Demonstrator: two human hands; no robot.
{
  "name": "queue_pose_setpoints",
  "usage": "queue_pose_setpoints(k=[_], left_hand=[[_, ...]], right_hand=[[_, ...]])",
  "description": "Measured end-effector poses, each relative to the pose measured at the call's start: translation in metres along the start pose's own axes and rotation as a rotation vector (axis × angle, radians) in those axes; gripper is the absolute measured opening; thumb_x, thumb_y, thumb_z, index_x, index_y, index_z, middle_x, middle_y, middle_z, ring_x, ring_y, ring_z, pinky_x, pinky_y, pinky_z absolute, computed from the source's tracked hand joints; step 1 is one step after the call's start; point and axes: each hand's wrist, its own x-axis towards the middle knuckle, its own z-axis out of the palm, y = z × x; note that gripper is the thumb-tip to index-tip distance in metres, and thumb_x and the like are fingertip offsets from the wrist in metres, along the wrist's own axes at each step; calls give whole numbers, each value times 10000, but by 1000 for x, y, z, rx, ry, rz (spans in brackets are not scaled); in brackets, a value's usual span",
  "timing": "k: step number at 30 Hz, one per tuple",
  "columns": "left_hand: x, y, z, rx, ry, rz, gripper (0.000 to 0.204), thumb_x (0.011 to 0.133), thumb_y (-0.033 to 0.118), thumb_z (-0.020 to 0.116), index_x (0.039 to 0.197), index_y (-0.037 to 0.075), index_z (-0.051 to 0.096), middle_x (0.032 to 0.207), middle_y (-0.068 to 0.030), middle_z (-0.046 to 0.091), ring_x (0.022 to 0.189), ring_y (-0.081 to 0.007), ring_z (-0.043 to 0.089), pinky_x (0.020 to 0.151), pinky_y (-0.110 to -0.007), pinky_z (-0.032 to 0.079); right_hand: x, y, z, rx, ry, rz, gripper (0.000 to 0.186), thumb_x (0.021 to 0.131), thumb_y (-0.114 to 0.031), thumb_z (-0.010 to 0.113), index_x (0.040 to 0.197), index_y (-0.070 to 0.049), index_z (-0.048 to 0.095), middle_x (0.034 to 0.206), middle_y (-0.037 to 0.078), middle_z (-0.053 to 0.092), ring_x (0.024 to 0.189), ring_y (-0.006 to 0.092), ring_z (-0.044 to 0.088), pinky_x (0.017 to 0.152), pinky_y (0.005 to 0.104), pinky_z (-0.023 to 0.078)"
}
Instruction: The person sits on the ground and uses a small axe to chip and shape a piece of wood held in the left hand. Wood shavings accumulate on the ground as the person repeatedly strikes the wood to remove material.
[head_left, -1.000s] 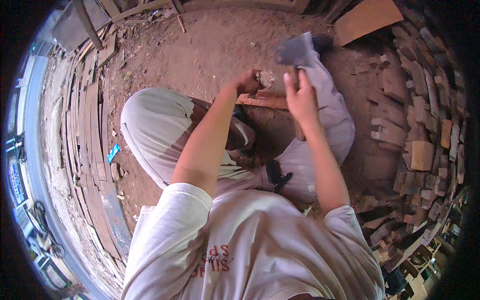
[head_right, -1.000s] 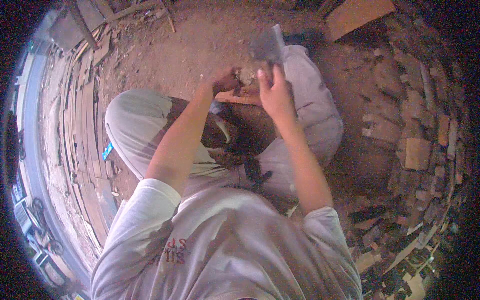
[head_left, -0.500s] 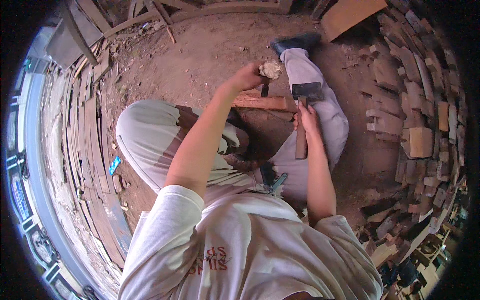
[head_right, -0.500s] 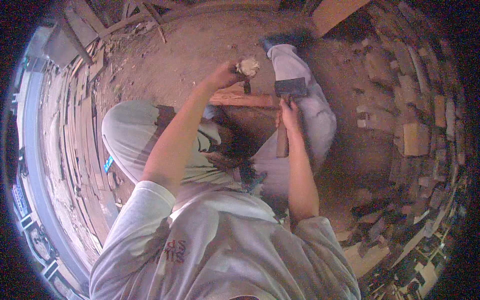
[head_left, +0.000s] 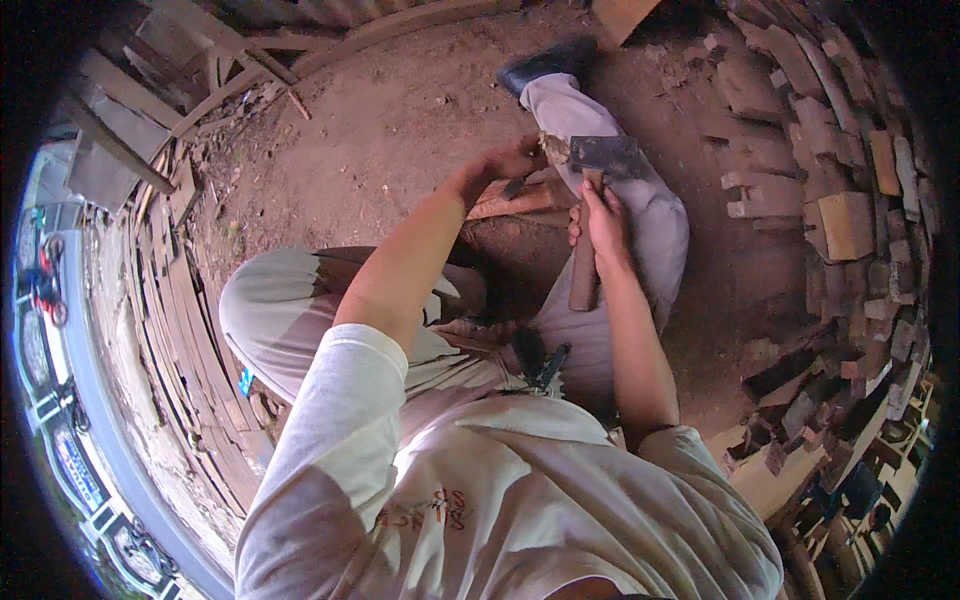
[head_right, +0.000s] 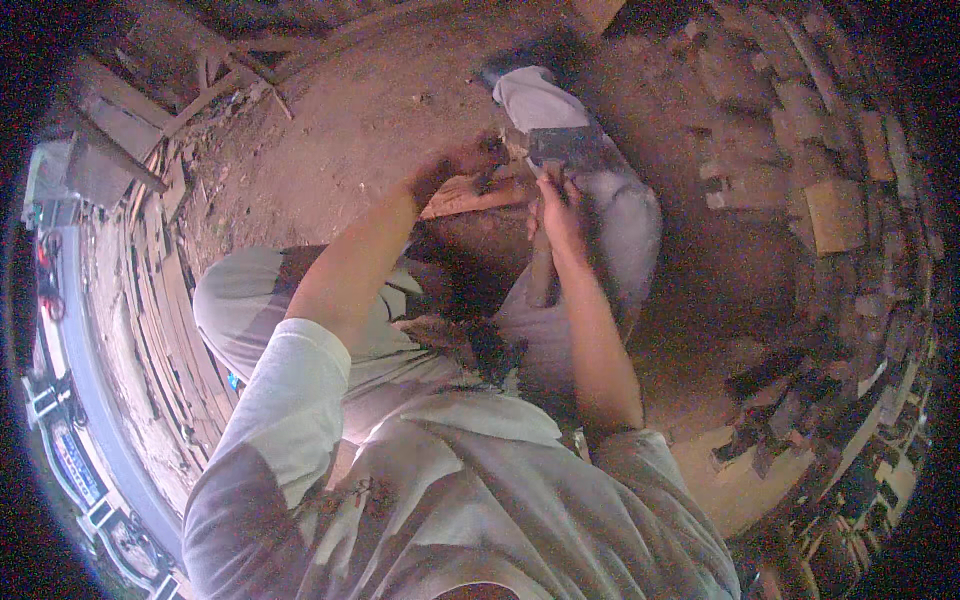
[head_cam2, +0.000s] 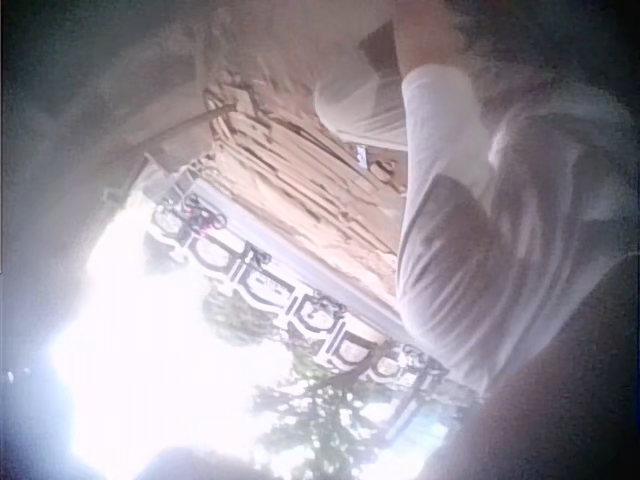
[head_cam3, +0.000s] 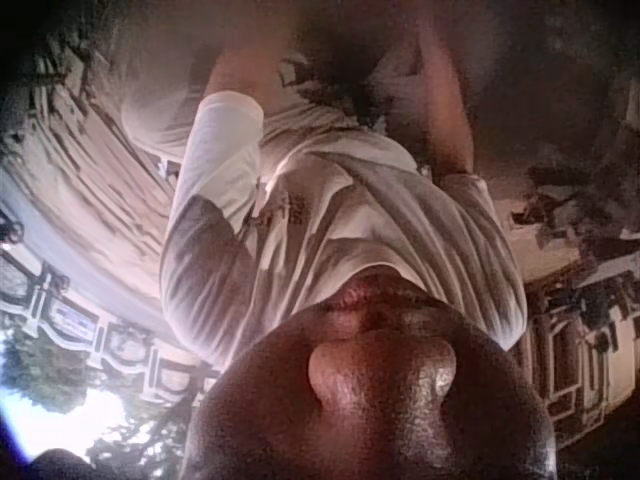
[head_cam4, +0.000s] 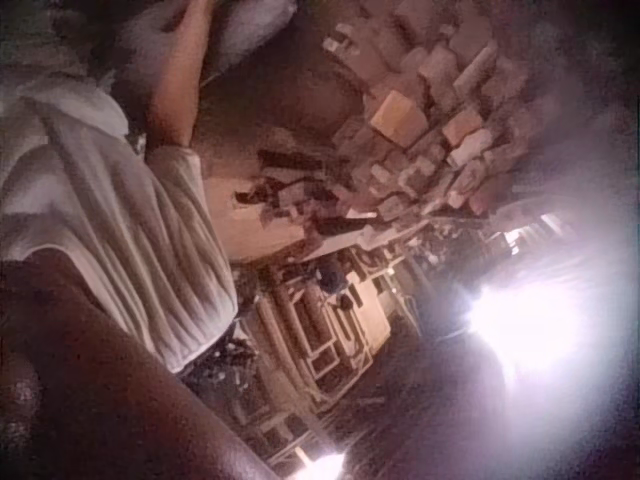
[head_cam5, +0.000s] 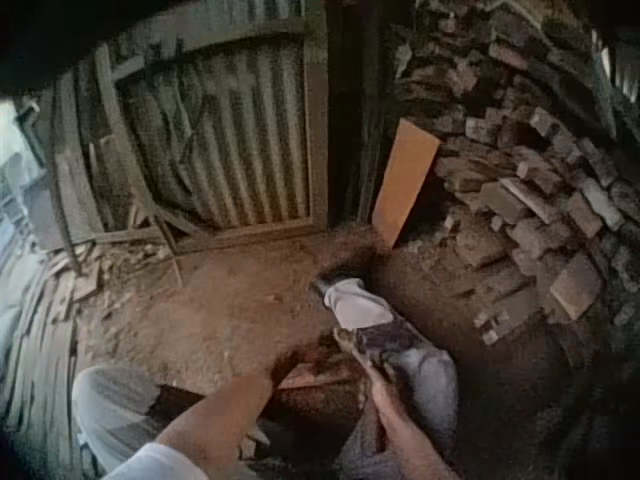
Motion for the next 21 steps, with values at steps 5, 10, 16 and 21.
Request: queue_pose_setpoints(k=[5, 10, 16, 21], left_hand=[[-4, 22, 33, 53, 219, 78, 453, 774, 143, 678, 1211, 89, 568, 1022, -76, 675, 935, -240, 623, 823, -378, 491], [2, 12, 65, 265, 238, 128, 385, 737, 177, 681, 1104, 92, 603, 1022, -164, 674, 958, -349, 643, 829, -418, 501], [5, -1, 84, 408, 196, -77, 367, 712, 228, 671, 1052, 96, 633, 973, -186, 671, 945, -367, 642, 808, -454, 511], [-3, -11, 69, 438, 133, -87, 376, 717, 259, 653, 1060, 108, 641, 975, -176, 673, 956, -351, 645, 805, -464, 521]], right_hand=[[-6, -3, -1, -9, 20, 21, 288, 943, -377, 555, 1002, -103, 489, 627, 23, 493, 440, 138, 484, 401, 297, 404], [-7, -2, -1, 60, 128, 34, 291, 949, -388, 539, 1022, -110, 489, 643, 26, 489, 446, 134, 463, 411, 297, 387], [6, 1, -17, -151, 72, 160, 272, 950, -386, 541, 1007, -125, 489, 653, 20, 491, 485, 126, 465, 443, 299, 396], [4, 10, -2, 72, 215, 113, 231, 951, -328, 557, 1014, -116, 488, 627, 23, 490, 460, 147, 475, 415, 308, 401]])
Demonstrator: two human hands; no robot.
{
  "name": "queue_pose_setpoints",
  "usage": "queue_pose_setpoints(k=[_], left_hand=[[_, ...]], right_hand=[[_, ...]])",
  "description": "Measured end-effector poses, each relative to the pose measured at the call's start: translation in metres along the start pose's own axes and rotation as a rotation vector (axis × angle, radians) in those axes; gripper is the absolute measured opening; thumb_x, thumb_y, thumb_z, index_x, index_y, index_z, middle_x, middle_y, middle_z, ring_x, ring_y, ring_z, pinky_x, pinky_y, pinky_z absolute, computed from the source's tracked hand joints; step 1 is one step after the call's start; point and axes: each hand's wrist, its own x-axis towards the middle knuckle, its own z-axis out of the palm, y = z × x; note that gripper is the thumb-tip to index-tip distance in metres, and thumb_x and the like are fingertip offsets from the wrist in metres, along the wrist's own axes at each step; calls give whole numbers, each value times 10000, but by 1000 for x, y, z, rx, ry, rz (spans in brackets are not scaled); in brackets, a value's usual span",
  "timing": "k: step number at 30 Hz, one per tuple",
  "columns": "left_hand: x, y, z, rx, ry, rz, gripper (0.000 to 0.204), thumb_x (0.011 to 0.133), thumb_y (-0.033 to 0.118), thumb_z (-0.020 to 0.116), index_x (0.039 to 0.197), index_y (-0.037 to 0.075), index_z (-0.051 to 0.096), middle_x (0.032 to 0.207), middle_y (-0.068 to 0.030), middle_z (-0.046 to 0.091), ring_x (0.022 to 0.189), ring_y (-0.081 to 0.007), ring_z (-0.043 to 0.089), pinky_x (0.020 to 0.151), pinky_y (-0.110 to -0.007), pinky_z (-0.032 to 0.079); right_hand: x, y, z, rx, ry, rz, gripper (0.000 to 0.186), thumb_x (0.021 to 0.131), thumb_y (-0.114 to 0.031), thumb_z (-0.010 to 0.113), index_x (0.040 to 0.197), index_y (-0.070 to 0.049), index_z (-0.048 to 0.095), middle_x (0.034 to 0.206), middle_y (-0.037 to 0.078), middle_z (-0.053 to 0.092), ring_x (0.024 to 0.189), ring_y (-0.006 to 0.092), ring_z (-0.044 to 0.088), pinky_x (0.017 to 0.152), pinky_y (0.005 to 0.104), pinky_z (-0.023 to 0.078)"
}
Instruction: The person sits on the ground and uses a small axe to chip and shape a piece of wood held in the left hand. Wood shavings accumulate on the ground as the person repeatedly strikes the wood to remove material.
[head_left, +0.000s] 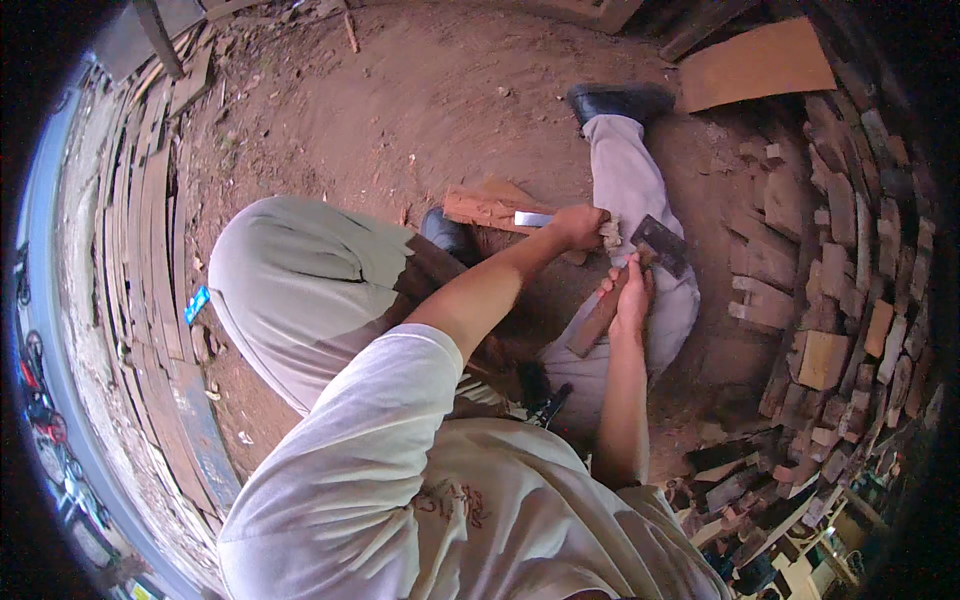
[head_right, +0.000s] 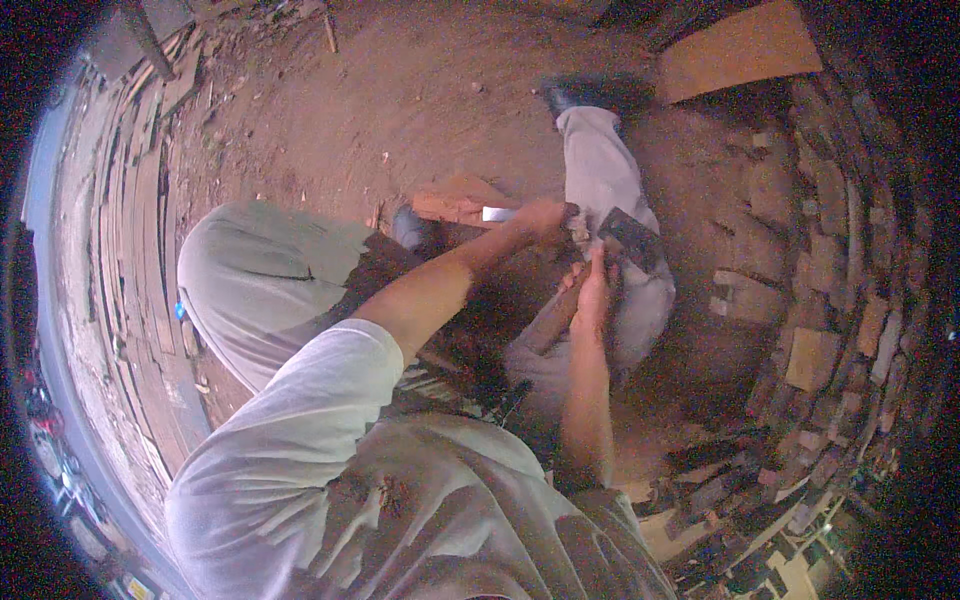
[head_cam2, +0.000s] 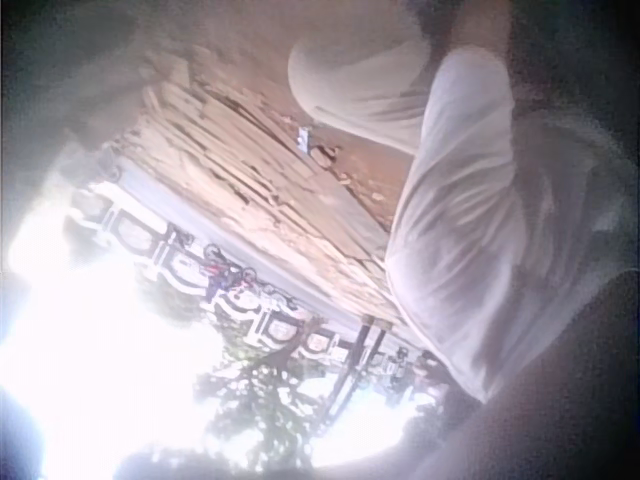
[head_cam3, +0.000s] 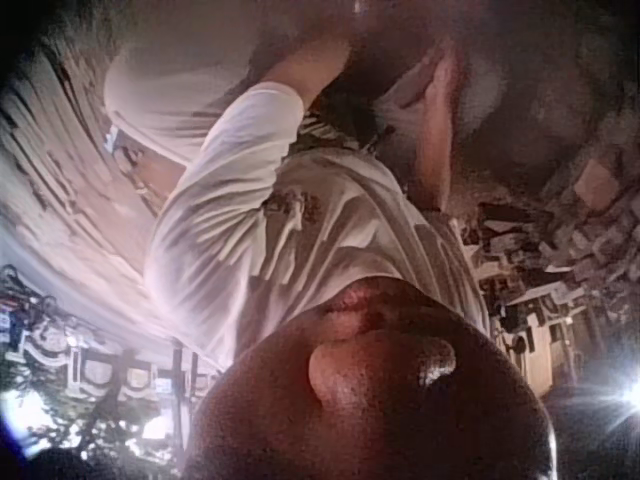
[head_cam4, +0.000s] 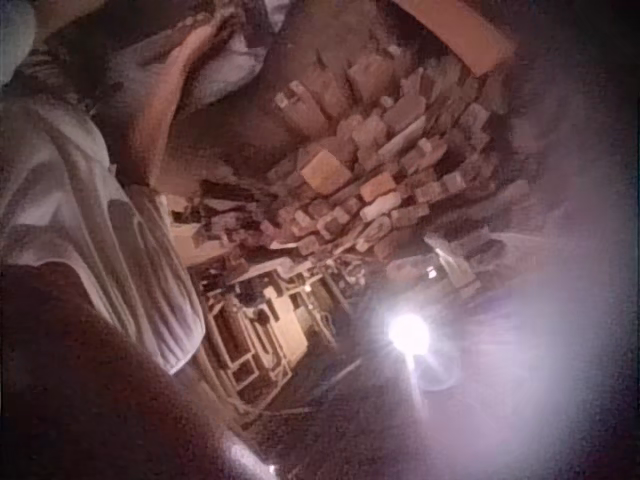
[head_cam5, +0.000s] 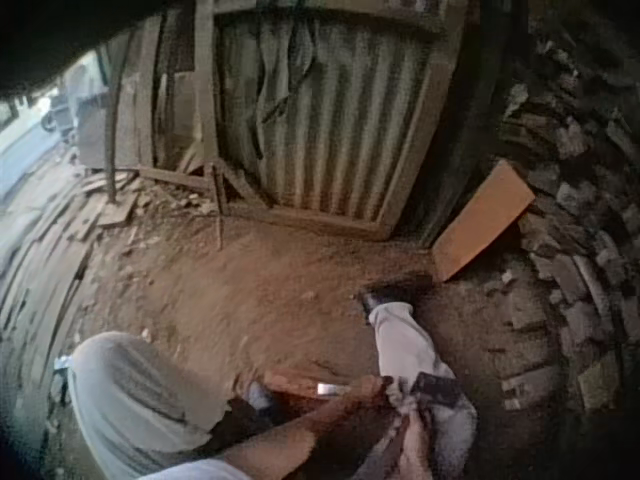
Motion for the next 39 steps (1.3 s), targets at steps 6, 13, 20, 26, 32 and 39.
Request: queue_pose_setpoints(k=[6, 13, 20, 26, 32, 39], left_hand=[[-6, -12, -1, 77, -53, 15, 368, 707, 280, 665, 1045, 133, 658, 960, -160, 683, 934, -350, 656, 808, -462, 528], [-20, -31, -9, 209, -173, -48, 384, 757, 312, 663, 1086, 115, 662, 1025, -171, 681, 966, -344, 658, 840, -475, 517], [-34, -49, -26, 510, -237, -440, 335, 863, 265, 614, 1128, 68, 673, 1069, -125, 695, 996, -333, 664, 834, -534, 506], [-23, -8, -30, 183, -160, 32, 361, 742, 232, 681, 1070, 80, 686, 1040, -172, 686, 969, -324, 668, 806, -429, 539], [-23, 57, -18, -136, -25, 381, 358, 715, 256, 697, 1029, 93, 642, 939, -176, 681, 895, -368, 654, 782, -440, 516], [-15, 28, 19, -204, 94, 438, 283, 733, 238, 653, 963, 78, 621, 878, -197, 662, 861, -403, 628, 754, -479, 493]], right_hand=[[1, 0, -10, -358, -124, 20, 235, 949, -341, 558, 1005, -120, 502, 620, 27, 491, 468, 148, 482, 420, 315, 408], [-1, 18, -8, -396, -216, 119, 251, 926, -325, 599, 1002, -100, 517, 607, 48, 509, 449, 164, 494, 404, 333, 414], [0, 22, -10, -312, -222, 106, 275, 932, -356, 578, 1005, -95, 531, 641, 49, 527, 457, 157, 495, 407, 326, 414], [-32, 8, -3, -230, -178, -47, 280, 936, -360, 571, 1039, -103, 535, 657, 44, 523, 463, 147, 488, 415, 313, 413], [-63, -31, -23, -169, -32, -142, 291, 948, -361, 556, 1079, -104, 527, 667, 31, 489, 458, 132, 455, 400, 304, 395], [-41, -15, -60, -191, -62, -110, 293, 953, -346, 544, 1111, -100, 529, 668, 35, 493, 456, 133, 452, 399, 303, 391]])
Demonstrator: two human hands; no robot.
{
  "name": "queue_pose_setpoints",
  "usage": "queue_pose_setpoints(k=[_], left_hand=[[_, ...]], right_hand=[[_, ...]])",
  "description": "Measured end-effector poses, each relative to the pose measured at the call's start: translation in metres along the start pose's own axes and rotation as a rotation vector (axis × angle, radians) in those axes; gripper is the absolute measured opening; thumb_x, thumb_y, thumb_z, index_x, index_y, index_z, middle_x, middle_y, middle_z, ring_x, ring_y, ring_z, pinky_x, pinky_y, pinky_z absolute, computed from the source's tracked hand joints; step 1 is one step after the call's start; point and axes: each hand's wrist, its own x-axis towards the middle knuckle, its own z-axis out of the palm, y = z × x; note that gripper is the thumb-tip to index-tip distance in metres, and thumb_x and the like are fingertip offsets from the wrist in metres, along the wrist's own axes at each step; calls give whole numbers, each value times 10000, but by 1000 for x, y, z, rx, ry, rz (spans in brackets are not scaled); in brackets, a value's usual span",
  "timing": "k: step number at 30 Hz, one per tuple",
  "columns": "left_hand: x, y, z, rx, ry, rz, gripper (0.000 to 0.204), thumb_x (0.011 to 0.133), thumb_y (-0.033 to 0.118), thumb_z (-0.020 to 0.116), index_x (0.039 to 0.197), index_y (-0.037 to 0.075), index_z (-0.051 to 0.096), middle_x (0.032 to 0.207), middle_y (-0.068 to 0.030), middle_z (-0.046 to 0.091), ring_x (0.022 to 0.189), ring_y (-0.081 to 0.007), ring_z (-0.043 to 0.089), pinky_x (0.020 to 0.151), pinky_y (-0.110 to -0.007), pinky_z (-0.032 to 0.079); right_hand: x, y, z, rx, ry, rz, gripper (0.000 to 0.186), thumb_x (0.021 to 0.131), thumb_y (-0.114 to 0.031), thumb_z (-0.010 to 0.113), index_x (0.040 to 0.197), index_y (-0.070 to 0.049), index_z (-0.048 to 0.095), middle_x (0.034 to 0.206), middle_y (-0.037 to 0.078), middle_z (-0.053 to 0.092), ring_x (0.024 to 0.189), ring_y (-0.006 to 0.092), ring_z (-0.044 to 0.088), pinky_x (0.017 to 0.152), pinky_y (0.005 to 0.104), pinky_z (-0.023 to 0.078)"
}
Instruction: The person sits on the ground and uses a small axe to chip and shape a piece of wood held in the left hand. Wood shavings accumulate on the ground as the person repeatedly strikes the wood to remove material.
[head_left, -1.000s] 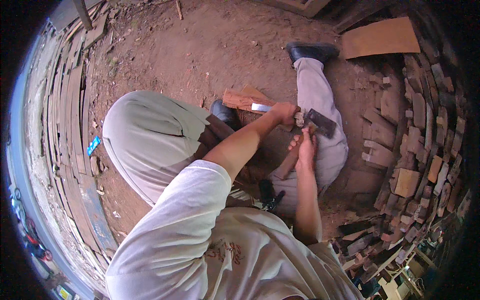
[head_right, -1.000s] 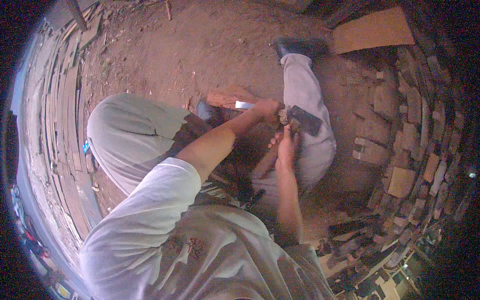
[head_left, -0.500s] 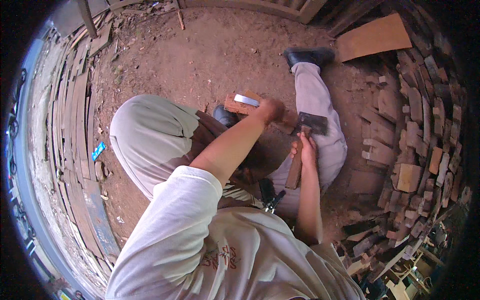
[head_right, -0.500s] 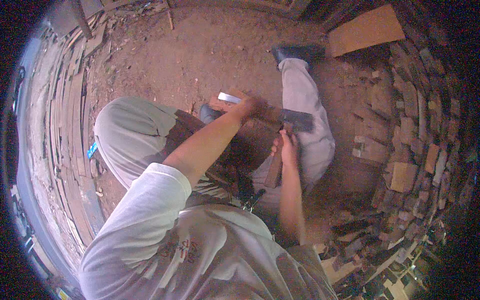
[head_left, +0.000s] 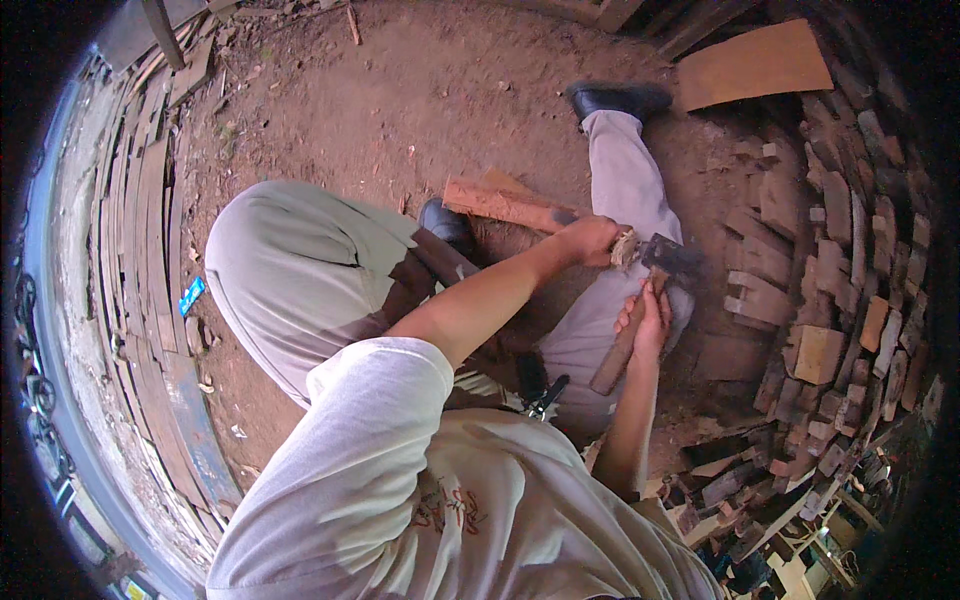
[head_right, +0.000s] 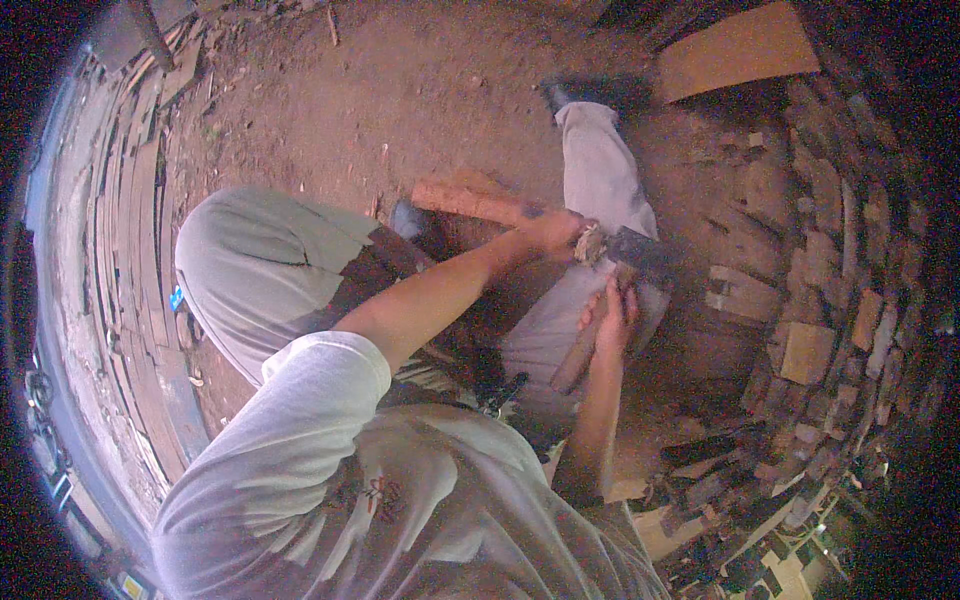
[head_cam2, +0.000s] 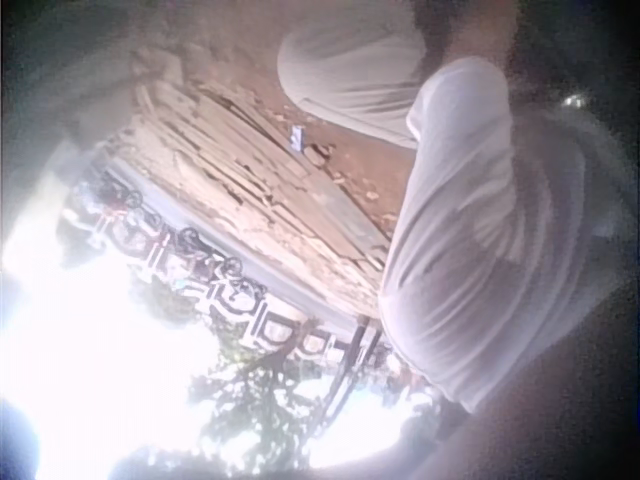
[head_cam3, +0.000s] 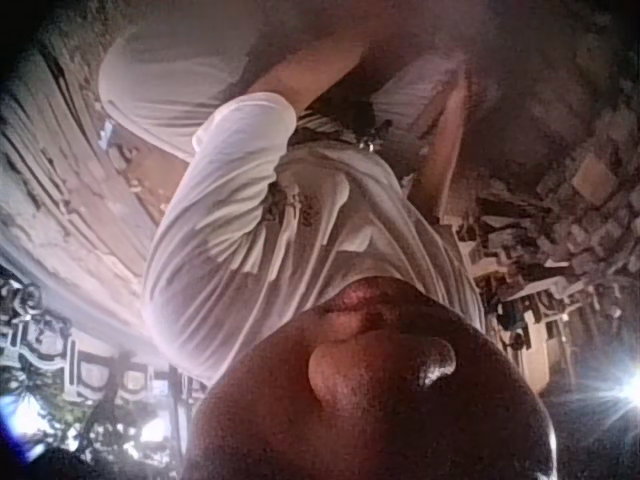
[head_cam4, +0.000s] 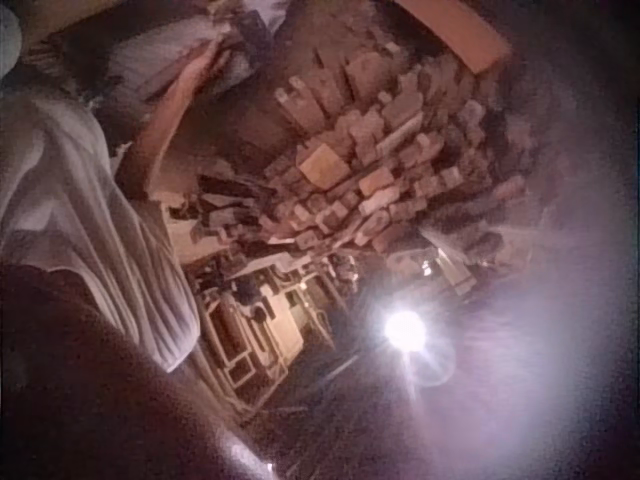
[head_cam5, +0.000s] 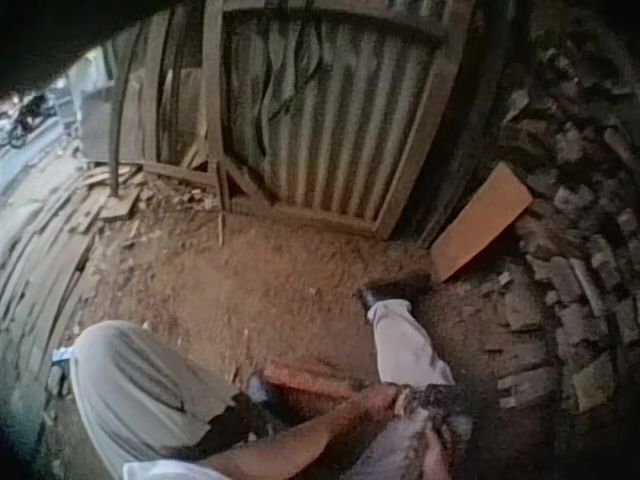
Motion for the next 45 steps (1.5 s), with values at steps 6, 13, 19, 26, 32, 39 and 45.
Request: queue_pose_setpoints(k=[6, 13, 19, 26, 32, 39, 45], left_hand=[[1, -9, 1, 11, 45, 0, 298, 743, 247, 646, 992, 87, 616, 897, -191, 664, 864, -406, 631, 758, -483, 499], [5, -9, -4, 24, -53, -31, 325, 737, 236, 641, 1031, 100, 617, 919, -182, 673, 875, -399, 641, 774, -472, 507], [9, -7, -1, -50, -45, -9, 292, 713, 193, 627, 988, 96, 627, 879, -185, 673, 857, -394, 643, 767, -470, 505], [13, -8, -9, -59, -9, -30, 327, 757, 226, 643, 1049, 79, 621, 924, -197, 673, 874, -398, 646, 778, -461, 509], [21, -9, 5, -75, 87, -23, 272, 735, 214, 639, 976, 90, 639, 910, -171, 681, 877, -387, 644, 781, -461, 507], [34, -28, 17, 14, 39, -209, 325, 722, 254, 651, 994, 76, 631, 926, -187, 678, 890, -390, 642, 793, -468, 509], [31, -3, 0, 67, -40, -250, 311, 724, 246, 641, 985, 76, 644, 931, -195, 677, 907, -388, 644, 783, -471, 519]], right_hand=[[10, 2, 7, -63, -34, 8, 281, 941, -329, 559, 1098, -96, 540, 667, 39, 509, 453, 135, 459, 394, 305, 392], [9, 0, 9, -61, -43, 14, 282, 939, -318, 561, 1108, -93, 541, 665, 40, 508, 448, 140, 462, 395, 307, 389], [6, -2, 9, -32, -39, 35, 284, 944, -316, 553, 1121, -96, 537, 664, 40, 506, 450, 142, 461, 403, 309, 388], [5, -1, 9, -64, -32, 7, 298, 948, -342, 541, 1117, -97, 528, 660, 38, 500, 452, 143, 462, 400, 311, 390], [-5, -15, 17, 19, 65, -38, 276, 951, -355, 533, 1068, -104, 518, 666, 28, 488, 474, 149, 475, 401, 312, 396], [16, -26, 27, -228, 10, 12, 192, 967, -266, 522, 1023, -111, 425, 704, 26, 492, 518, 145, 488, 454, 322, 443], [4, -10, 68, 259, 229, -85, 174, 957, -236, 540, 1029, -98, 460, 653, 20, 487, 463, 135, 490, 398, 299, 425]])
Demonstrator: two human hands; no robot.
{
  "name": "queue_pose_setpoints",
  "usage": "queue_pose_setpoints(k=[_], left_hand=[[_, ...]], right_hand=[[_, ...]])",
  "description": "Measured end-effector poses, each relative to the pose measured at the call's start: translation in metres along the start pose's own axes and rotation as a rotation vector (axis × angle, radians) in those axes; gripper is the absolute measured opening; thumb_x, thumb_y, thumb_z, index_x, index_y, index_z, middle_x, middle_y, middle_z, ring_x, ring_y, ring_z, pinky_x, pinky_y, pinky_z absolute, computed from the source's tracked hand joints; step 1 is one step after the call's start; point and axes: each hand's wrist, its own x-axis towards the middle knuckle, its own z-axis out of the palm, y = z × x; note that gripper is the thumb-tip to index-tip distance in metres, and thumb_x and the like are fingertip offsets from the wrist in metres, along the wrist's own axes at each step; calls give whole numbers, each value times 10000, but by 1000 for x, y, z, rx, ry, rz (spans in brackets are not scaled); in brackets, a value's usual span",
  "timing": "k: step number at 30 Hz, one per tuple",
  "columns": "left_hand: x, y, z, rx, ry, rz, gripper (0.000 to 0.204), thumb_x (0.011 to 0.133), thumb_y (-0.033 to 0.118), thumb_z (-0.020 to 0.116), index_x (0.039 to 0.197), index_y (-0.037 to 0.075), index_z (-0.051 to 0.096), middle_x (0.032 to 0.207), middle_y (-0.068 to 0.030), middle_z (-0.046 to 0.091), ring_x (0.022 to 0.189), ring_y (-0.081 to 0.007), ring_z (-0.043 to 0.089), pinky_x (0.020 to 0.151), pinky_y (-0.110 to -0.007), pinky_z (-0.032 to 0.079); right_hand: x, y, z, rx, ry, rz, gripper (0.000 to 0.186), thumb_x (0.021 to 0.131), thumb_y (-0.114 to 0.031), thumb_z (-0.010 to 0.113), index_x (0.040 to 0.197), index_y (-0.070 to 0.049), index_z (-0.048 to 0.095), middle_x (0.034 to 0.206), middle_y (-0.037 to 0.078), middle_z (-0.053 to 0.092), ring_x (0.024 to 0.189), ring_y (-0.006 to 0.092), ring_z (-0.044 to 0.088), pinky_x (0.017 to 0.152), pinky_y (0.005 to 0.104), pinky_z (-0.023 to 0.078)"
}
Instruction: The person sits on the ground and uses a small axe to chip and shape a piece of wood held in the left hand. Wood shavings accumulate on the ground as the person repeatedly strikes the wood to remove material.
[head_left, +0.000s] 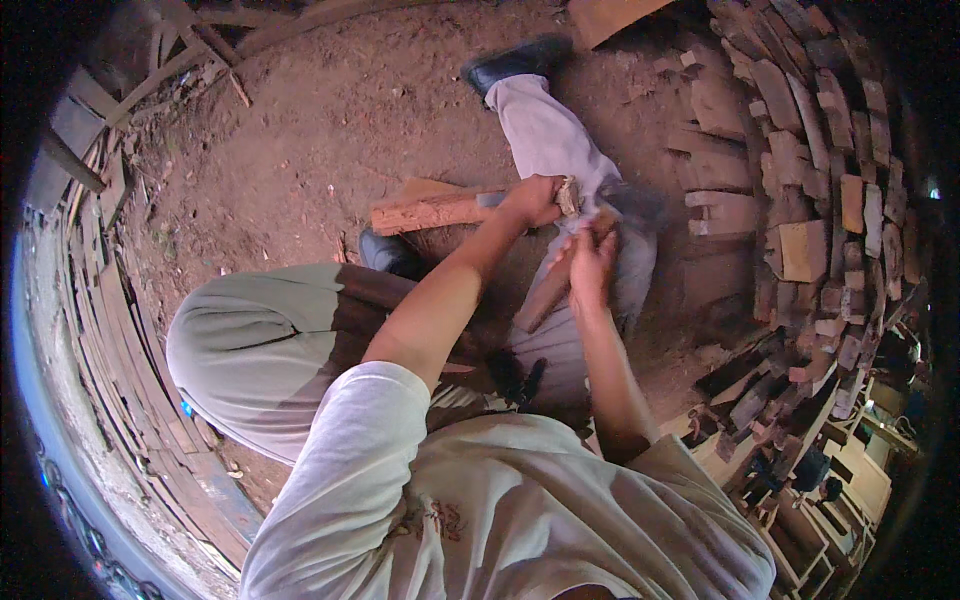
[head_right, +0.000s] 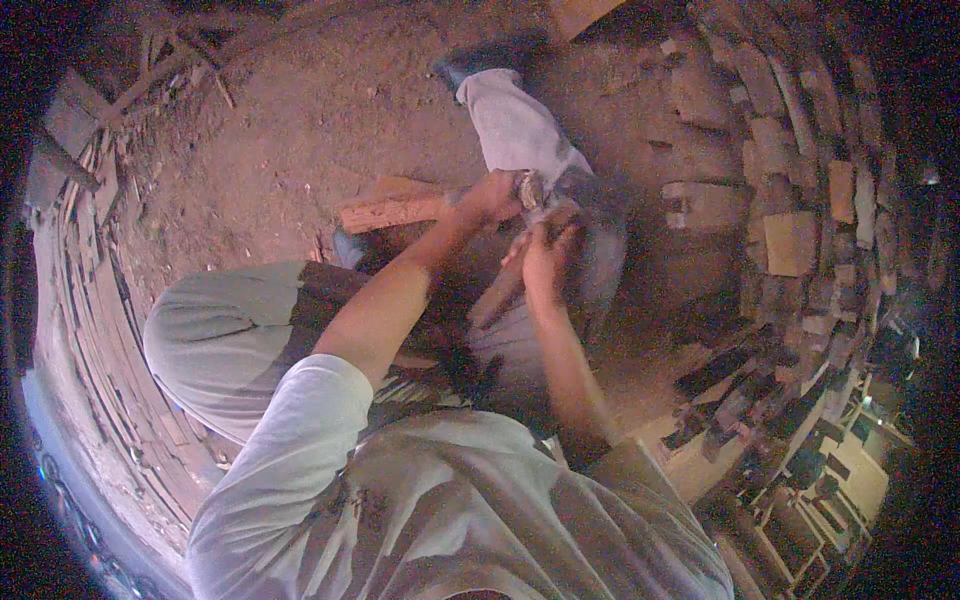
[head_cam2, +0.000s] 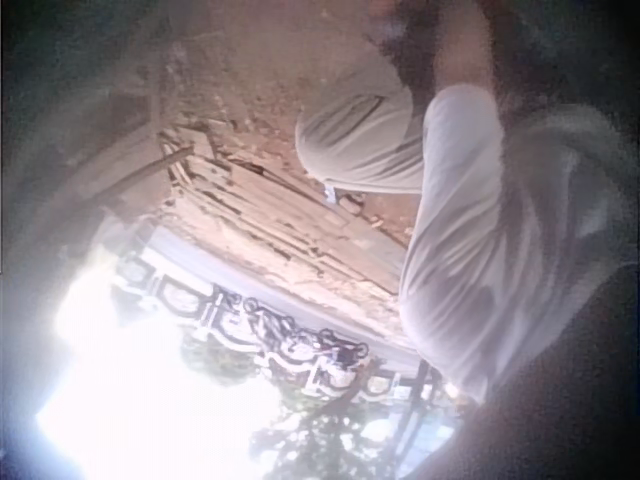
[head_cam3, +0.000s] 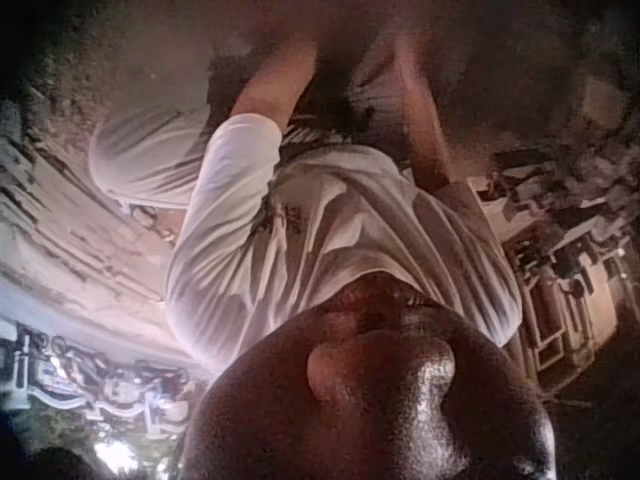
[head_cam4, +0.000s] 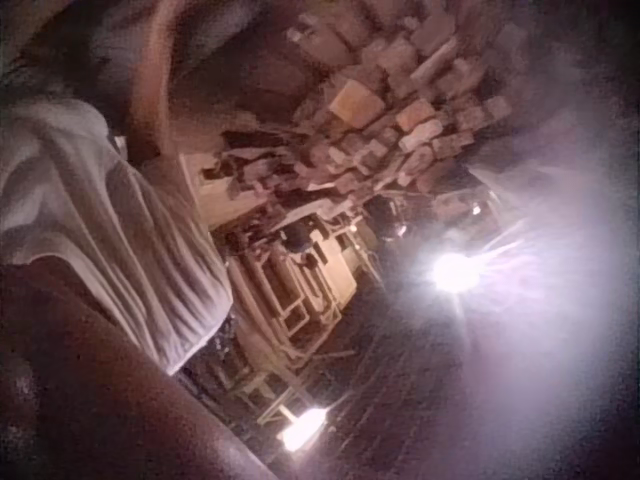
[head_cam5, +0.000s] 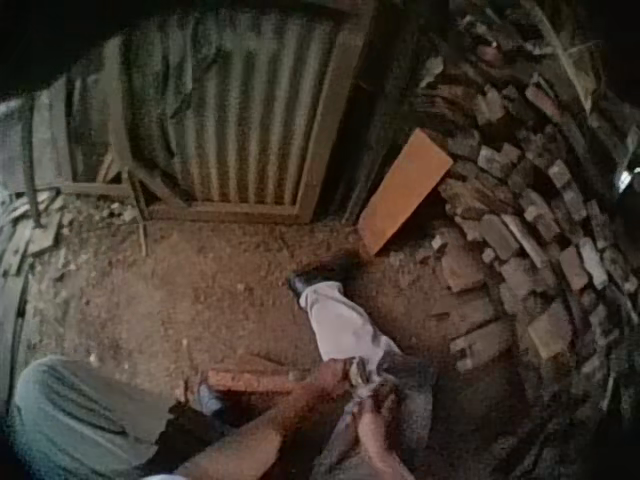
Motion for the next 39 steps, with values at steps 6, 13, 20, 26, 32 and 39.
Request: queue_pose_setpoints(k=[6, 13, 20, 26, 32, 39], left_hand=[[1, 1, 1, 45, 7, -66, 332, 730, 277, 647, 997, 80, 646, 952, -201, 674, 909, -382, 647, 790, -462, 521], [12, -8, 3, 71, -8, -71, 369, 739, 317, 653, 1025, 84, 646, 973, -201, 674, 932, -368, 647, 823, -450, 518], [4, -30, 9, 84, 46, -202, 413, 714, 317, 686, 1047, 77, 639, 997, -203, 672, 962, -368, 642, 842, -443, 516], [-1, -34, -3, 254, -43, -264, 428, 713, 315, 695, 1069, 84, 638, 1030, -195, 668, 964, -361, 648, 847, -450, 516], [-31, -28, -17, 234, -45, -374, 467, 703, 310, 724, 1093, 75, 618, 1035, -215, 659, 966, -381, 642, 834, -460, 518], [-10, -40, -40, -1, 182, -152, 436, 779, 300, 666, 1126, 50, 585, 1083, -217, 644, 1009, -402, 614, 845, -475, 500]], right_hand=[[12, 2, -26, -196, -69, 54, 172, 952, -217, 540, 1049, -105, 453, 675, 28, 496, 493, 138, 502, 433, 311, 453], [30, -2, -46, -197, -128, 147, 179, 950, -243, 538, 1042, -100, 480, 699, 30, 506, 514, 141, 491, 463, 312, 443], [36, 0, -43, -340, -334, 229, 255, 956, -269, 534, 1110, -112, 406, 709, 29, 493, 538, 159, 501, 478, 329, 454], [29, 23, -29, -242, -262, 214, 188, 918, -254, 595, 1000, -93, 544, 652, 34, 528, 463, 147, 506, 396, 317, 429], [14, 23, -22, -157, -211, 174, 212, 912, -297, 602, 996, -116, 529, 653, 25, 524, 467, 139, 505, 396, 303, 432], [28, 30, -25, -143, -264, 138, 197, 912, -286, 599, 961, -127, 493, 651, 18, 520, 466, 132, 503, 402, 302, 428]])
